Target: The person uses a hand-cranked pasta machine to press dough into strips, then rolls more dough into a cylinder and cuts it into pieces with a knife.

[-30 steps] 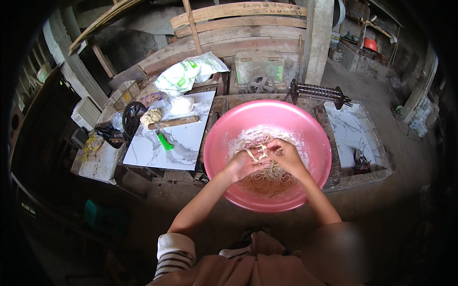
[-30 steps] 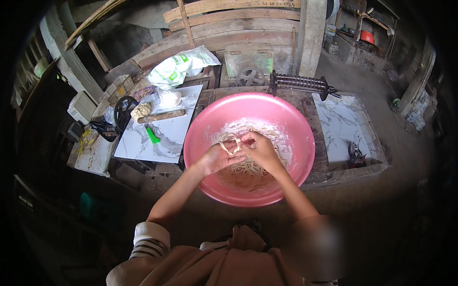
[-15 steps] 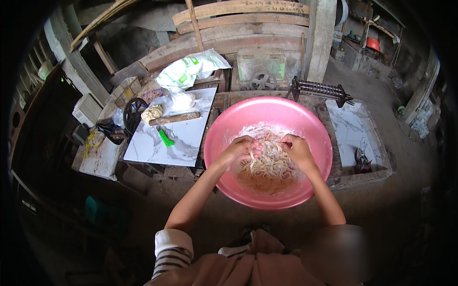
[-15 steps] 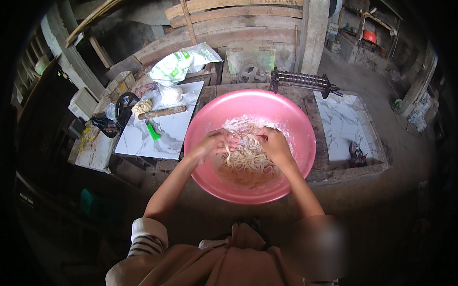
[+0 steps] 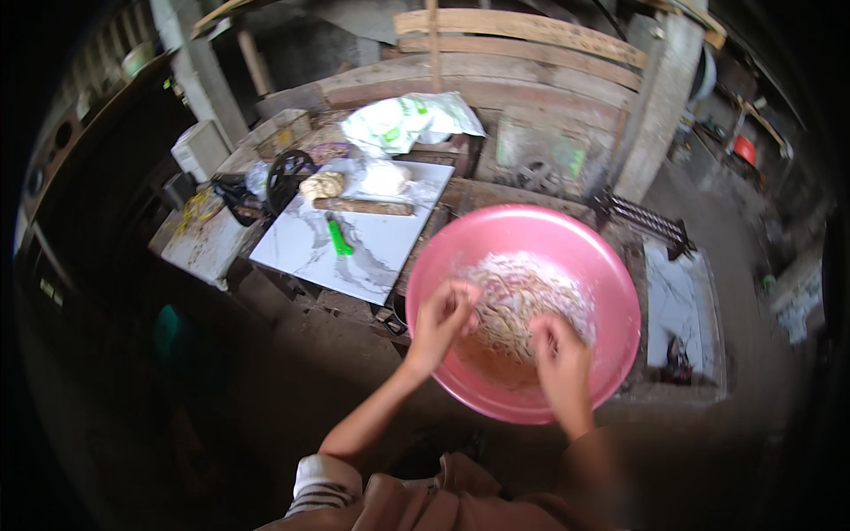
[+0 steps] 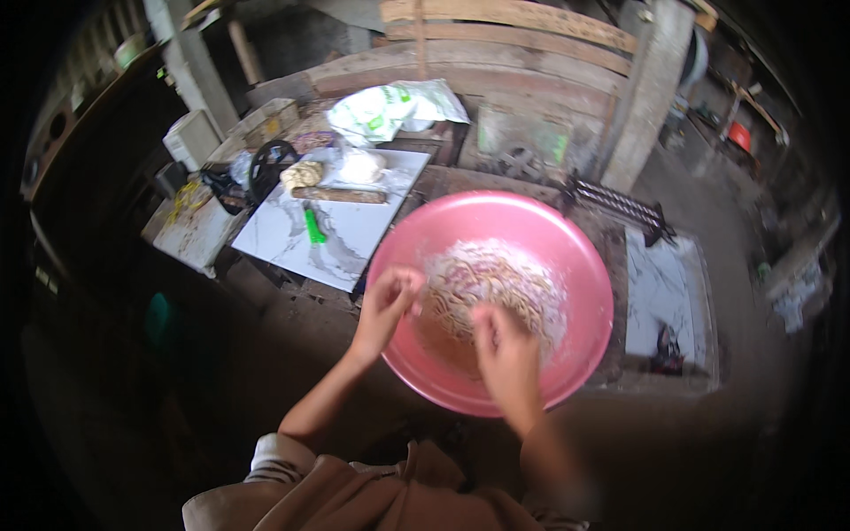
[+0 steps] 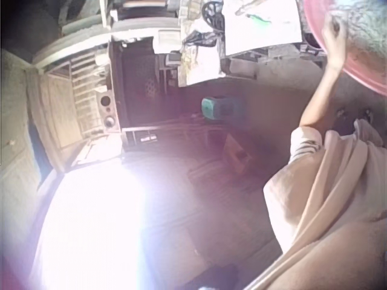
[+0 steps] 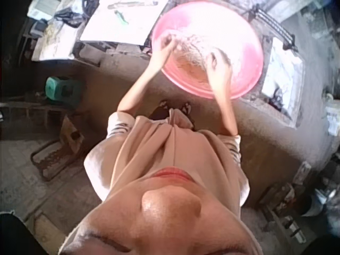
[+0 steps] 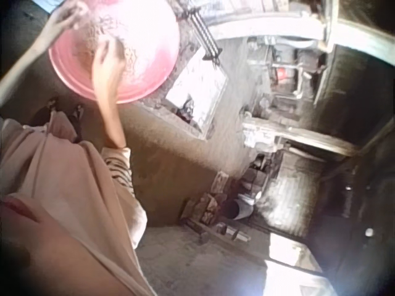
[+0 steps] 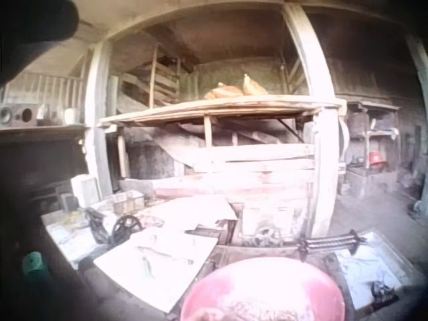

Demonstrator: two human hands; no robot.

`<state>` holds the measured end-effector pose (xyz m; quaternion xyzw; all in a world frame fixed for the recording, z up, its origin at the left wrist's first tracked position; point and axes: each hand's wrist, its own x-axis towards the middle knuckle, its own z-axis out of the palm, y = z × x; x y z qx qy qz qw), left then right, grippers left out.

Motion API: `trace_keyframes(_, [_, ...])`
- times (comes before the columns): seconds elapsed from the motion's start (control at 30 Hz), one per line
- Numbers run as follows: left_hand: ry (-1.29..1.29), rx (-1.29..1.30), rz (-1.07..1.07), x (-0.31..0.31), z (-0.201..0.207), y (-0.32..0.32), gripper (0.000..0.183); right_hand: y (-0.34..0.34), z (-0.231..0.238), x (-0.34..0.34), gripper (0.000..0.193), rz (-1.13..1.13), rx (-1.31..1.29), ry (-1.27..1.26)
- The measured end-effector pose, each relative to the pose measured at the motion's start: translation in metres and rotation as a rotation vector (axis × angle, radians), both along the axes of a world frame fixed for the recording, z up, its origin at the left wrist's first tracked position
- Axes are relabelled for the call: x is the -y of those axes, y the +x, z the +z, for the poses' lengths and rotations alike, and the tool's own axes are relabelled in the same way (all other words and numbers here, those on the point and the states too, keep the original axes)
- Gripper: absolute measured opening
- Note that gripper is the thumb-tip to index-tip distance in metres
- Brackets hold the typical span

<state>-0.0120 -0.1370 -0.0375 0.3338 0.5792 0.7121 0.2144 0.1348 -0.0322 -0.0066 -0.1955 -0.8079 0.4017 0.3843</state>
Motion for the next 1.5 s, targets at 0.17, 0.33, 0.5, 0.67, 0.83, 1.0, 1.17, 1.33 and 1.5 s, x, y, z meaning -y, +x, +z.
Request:
trace_keyframes(0.17, [-0.084, 0.006, 0.307, 0.082, -0.055, 0.019, 0.011, -0.013, -0.063, 0.097, 0.009, 0.528, 0.145, -0.141])
trace_keyframes(0.33, [-0.418, 0.028, 0.608, 0.219, -0.199, -0.009, 0.016, -0.068, -0.239, 0.132, 0.006, 0.582, 0.46, -0.409])
trace_keyframes(0.5, [-0.8, 0.413, 1.0, 0.404, -0.356, -0.004, 0.022, -0.03, -0.468, 0.11, 0.006, 0.564, 0.832, -0.357])
trace_keyframes(0.67, [-1.212, 0.735, 1.121, 0.528, -0.388, 0.013, 0.032, -0.035, -0.482, 0.138, 0.008, 0.391, 1.314, -0.481])
trace_keyframes(0.83, [-1.565, 0.824, 0.714, 0.567, -0.401, -0.05, 0.035, -0.119, -0.462, 0.195, 0.011, 0.552, 1.104, -0.517])
trace_keyframes(1.0, [-0.867, 0.244, 0.715, 0.477, -0.328, -0.194, 0.024, -0.292, -0.329, 0.233, 0.011, 0.891, 0.512, -0.605])
trace_keyframes(1.17, [-0.217, -0.1, 0.506, 0.358, -0.177, -0.364, 0.02, -0.446, -0.128, 0.229, 0.013, 0.733, 0.289, -0.215])
trace_keyframes(1.33, [-0.034, -0.133, 0.35, 0.277, -0.105, -0.481, 0.022, -0.559, -0.086, 0.148, 0.011, 0.499, 0.111, 0.032])
trace_keyframes(1.5, [-0.109, -0.155, 0.252, 0.23, -0.118, -0.558, 0.027, -0.655, -0.118, 0.101, 0.023, 0.406, 0.192, 0.216])
